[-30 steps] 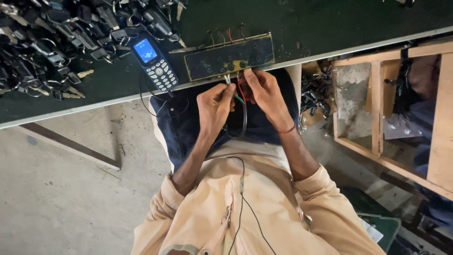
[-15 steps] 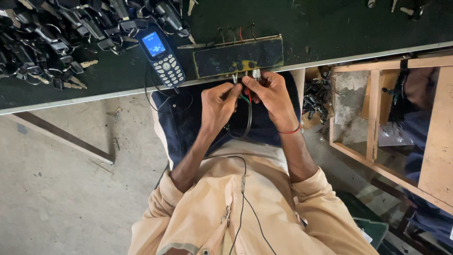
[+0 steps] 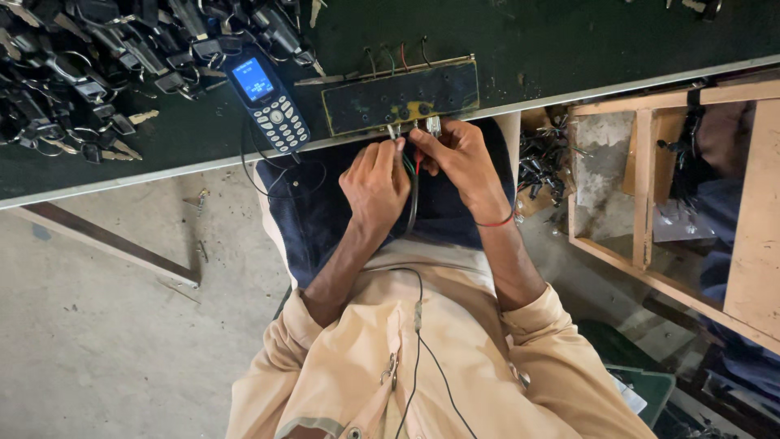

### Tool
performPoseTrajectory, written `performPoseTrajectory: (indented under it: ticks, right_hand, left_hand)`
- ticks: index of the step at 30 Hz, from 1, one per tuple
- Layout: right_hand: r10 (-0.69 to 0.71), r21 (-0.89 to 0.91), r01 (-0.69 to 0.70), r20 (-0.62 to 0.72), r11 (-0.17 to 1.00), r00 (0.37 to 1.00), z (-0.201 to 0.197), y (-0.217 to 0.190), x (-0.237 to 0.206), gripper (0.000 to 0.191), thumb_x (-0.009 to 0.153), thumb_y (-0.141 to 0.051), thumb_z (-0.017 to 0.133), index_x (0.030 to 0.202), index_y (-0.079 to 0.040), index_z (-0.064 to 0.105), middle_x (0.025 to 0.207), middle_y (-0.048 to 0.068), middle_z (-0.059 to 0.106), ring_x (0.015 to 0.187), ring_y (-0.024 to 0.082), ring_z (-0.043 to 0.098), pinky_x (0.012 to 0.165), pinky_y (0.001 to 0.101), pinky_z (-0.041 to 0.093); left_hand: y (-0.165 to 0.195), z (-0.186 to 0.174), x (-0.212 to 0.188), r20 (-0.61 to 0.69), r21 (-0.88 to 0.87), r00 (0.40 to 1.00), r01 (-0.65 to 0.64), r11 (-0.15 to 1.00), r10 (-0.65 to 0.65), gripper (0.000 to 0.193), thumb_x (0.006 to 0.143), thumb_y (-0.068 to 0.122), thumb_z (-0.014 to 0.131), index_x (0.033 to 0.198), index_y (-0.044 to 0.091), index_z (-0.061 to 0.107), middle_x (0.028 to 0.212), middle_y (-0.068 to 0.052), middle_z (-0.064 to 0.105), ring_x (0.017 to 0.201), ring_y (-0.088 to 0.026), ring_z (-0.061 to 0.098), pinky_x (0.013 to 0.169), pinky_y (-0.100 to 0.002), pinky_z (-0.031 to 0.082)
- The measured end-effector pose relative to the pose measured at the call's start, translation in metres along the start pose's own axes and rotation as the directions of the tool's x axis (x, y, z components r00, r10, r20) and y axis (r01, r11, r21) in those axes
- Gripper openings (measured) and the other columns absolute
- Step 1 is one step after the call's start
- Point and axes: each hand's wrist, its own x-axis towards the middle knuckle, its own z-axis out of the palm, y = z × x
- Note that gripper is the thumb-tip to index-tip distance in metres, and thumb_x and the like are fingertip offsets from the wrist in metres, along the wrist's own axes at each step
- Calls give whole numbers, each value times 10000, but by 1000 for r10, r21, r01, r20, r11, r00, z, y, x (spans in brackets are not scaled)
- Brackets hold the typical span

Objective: The person picks up DC power adapters from a large pile on the workbench, twists and arranges their exposed wire leads, and connects them to a test board. They use a handheld meter and a mobile phone at the bench while checking each adapter, then place the handled adapter aside and reach for the next one.

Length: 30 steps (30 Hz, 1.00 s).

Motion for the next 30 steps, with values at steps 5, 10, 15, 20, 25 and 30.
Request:
performPoseTrajectory:
  ticks: [5,10,15,20,25,30]
  right_hand:
    - [-11,1,11,33,1000,999,1,-5,-3,166,976,-176,750,952,-12,741,797,17,716,646,50,593,578,220,465]
    - [3,49,-5,35,999,999,2,-13,-2,163,955,-168,762,975,-6,758,842,41,748,658,67,623,580,226,487]
    - [8,29,-9,36,1000,999,5,-10,0,171,957,-177,756,988,-8,760,848,41,753,687,68,647,583,225,500]
    - [26,-30,-23,86,999,996,-12,-6,-3,267,1014,-241,692,1072,10,760,909,65,749,749,89,667,668,251,544]
    - [38,-347,102,374,932,926,-33,11,-7,362,1017,-235,457,1195,-17,686,1063,114,755,896,238,718,822,349,588]
    - [-279,-585,638,589,500,758,20,74,-11,373,914,-68,604,1287,-52,605,1316,222,557,1283,411,507,1078,490,416]
  left_hand:
    - [-9,3,-2,-67,-37,997,29,999,-32,104,986,43,675,895,49,625,786,-111,628,709,-313,652,614,-425,506]
    - [-9,3,-9,1,-124,999,45,991,-45,146,979,19,661,855,42,587,760,-125,621,666,-326,631,589,-430,488]
    - [-9,0,-7,11,-90,998,68,994,-67,170,972,27,674,835,46,576,736,-121,619,647,-329,628,559,-432,472]
    - [-11,-4,-2,75,-216,985,168,962,-155,194,1021,64,657,850,21,575,721,-135,611,631,-312,617,554,-400,462]
    - [-19,2,-5,341,-427,794,608,669,-504,291,1061,158,653,836,-22,616,593,-90,556,528,-160,513,502,-311,389]
    - [-25,16,-9,462,-637,690,695,333,-556,297,1035,213,640,854,-19,674,677,-21,659,587,-73,605,541,-233,481]
